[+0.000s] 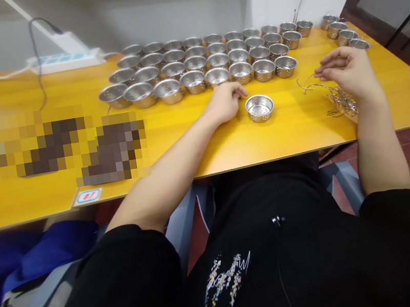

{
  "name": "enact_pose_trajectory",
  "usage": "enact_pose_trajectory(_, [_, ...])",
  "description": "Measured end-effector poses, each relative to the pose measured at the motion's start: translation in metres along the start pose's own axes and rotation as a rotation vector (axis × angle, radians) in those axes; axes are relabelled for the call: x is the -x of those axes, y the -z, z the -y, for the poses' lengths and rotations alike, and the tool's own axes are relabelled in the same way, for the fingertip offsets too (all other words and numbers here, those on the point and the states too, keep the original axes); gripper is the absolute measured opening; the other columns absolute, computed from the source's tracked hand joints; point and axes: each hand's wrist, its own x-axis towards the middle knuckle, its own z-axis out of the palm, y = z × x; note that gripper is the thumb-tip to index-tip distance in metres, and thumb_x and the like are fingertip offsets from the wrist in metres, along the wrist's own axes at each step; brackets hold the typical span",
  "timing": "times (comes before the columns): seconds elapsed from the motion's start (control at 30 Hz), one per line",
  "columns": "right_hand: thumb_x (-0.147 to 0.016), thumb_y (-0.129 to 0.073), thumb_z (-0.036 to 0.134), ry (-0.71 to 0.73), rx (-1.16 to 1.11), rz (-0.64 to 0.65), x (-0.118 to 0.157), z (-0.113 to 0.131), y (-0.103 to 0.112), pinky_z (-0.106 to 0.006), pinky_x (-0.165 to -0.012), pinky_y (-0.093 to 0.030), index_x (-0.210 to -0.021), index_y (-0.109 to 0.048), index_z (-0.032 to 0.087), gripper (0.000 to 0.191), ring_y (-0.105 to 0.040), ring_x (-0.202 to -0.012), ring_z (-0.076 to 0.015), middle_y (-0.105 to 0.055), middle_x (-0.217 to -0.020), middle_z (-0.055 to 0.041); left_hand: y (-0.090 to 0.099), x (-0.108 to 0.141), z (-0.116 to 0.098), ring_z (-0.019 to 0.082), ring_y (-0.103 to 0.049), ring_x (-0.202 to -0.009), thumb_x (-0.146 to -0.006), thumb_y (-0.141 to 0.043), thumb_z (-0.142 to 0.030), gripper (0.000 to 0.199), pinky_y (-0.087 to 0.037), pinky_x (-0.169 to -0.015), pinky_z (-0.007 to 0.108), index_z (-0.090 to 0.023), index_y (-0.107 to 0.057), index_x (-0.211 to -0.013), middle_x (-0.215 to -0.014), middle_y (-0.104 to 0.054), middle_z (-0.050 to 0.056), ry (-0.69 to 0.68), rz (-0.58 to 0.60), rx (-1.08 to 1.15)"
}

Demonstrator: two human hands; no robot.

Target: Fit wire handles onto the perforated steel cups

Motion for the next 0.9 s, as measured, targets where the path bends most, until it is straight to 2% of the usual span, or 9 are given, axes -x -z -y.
enact_pose_trajectory(0.17, [-0.104, -0.081, -0.007, 0.023, 0.063, 0.009, -0.001, -0.002, -0.002, -0.061, -0.120, -0.079, -0.105, -0.076, 0.027, 0.034, -0.096, -0.127, -0.0354, -0.094, -0.122, -0.0136, 0.001, 0.001, -0.001, 0.032, -0.090, -0.127, -0.113, -0.061, -0.001, 0.044, -0.067, -0.121, 0.046, -0.014, -0.099, -0.130, -0.136, -0.100, 0.015, -0.008, 0.010, 0.005])
enact_pose_trajectory(0.33, [-0.099, -0.094, -0.003, 0.038, 0.078, -0.009, -0.002, -0.006, -0.003, -0.062, -0.113, -0.080, -0.105, -0.079, 0.025, 0.032, -0.097, -0.117, -0.0360, -0.093, -0.138, -0.0153, 0.001, 0.001, -0.003, 0.030, -0.086, -0.118, -0.111, -0.061, 0.000, 0.044, -0.065, -0.118, 0.044, -0.012, -0.099, -0.131, -0.132, -0.098, 0.016, -0.013, 0.026, -0.005])
enact_pose_trajectory(0.4, [-0.098, -0.090, -0.010, 0.017, 0.074, -0.004, -0.002, -0.006, -0.002, -0.062, -0.112, -0.079, -0.107, -0.080, 0.024, 0.037, -0.096, -0.111, -0.0345, -0.094, -0.131, -0.0149, 0.002, 0.000, -0.004, 0.030, -0.084, -0.112, -0.110, -0.062, -0.001, 0.044, -0.065, -0.113, 0.044, -0.012, -0.099, -0.132, -0.124, -0.097, 0.015, -0.012, 0.040, -0.023])
enact_pose_trajectory(0.47, [-0.097, -0.084, -0.016, -0.024, 0.096, 0.023, -0.003, -0.007, -0.002, -0.061, -0.114, -0.078, -0.108, -0.081, 0.024, 0.042, -0.095, -0.106, -0.0323, -0.093, -0.113, -0.0113, 0.001, 0.000, -0.004, 0.030, -0.082, -0.108, -0.109, -0.063, 0.000, 0.045, -0.064, -0.109, 0.044, -0.012, -0.099, -0.132, -0.117, -0.095, 0.014, -0.014, 0.052, -0.041])
enact_pose_trajectory(0.53, [-0.099, -0.083, -0.017, -0.030, 0.145, 0.056, -0.004, -0.008, -0.001, -0.058, -0.116, -0.077, -0.107, -0.082, 0.024, 0.042, -0.093, -0.103, -0.0307, -0.092, -0.102, -0.0090, 0.001, 0.000, -0.003, 0.029, -0.080, -0.106, -0.107, -0.063, 0.001, 0.046, -0.064, -0.107, 0.043, -0.013, -0.099, -0.132, -0.115, -0.094, 0.013, -0.017, 0.054, -0.048])
enact_pose_trajectory(0.63, [-0.103, -0.089, -0.010, 0.024, 0.235, 0.084, -0.005, -0.009, 0.001, -0.055, -0.118, -0.076, -0.102, -0.083, 0.025, 0.035, -0.095, -0.111, -0.0319, -0.095, -0.105, -0.0105, 0.002, 0.000, -0.003, 0.028, -0.080, -0.105, -0.107, -0.063, 0.000, 0.045, -0.064, -0.107, 0.043, -0.013, -0.099, -0.131, -0.115, -0.094, 0.012, -0.015, 0.051, -0.049])
enact_pose_trajectory(0.73, [-0.103, -0.095, -0.002, 0.061, 0.316, 0.084, -0.006, -0.010, 0.003, -0.056, -0.119, -0.076, -0.098, -0.084, 0.025, 0.030, -0.096, -0.119, -0.0353, -0.098, -0.110, -0.0126, 0.003, 0.000, -0.004, 0.028, -0.080, -0.105, -0.108, -0.063, -0.002, 0.045, -0.065, -0.109, 0.042, -0.013, -0.099, -0.133, -0.118, -0.096, 0.012, -0.015, 0.061, -0.044])
enact_pose_trajectory(0.9, [-0.095, -0.100, 0.002, 0.048, 0.249, 0.046, -0.005, -0.008, 0.004, -0.062, -0.124, -0.076, -0.096, -0.083, 0.028, 0.030, -0.093, -0.117, -0.0375, -0.098, -0.115, -0.0143, 0.003, 0.000, -0.005, 0.029, -0.081, -0.107, -0.109, -0.066, -0.005, 0.040, -0.065, -0.111, 0.043, -0.012, -0.098, -0.131, -0.123, -0.097, 0.014, -0.001, 0.058, -0.027])
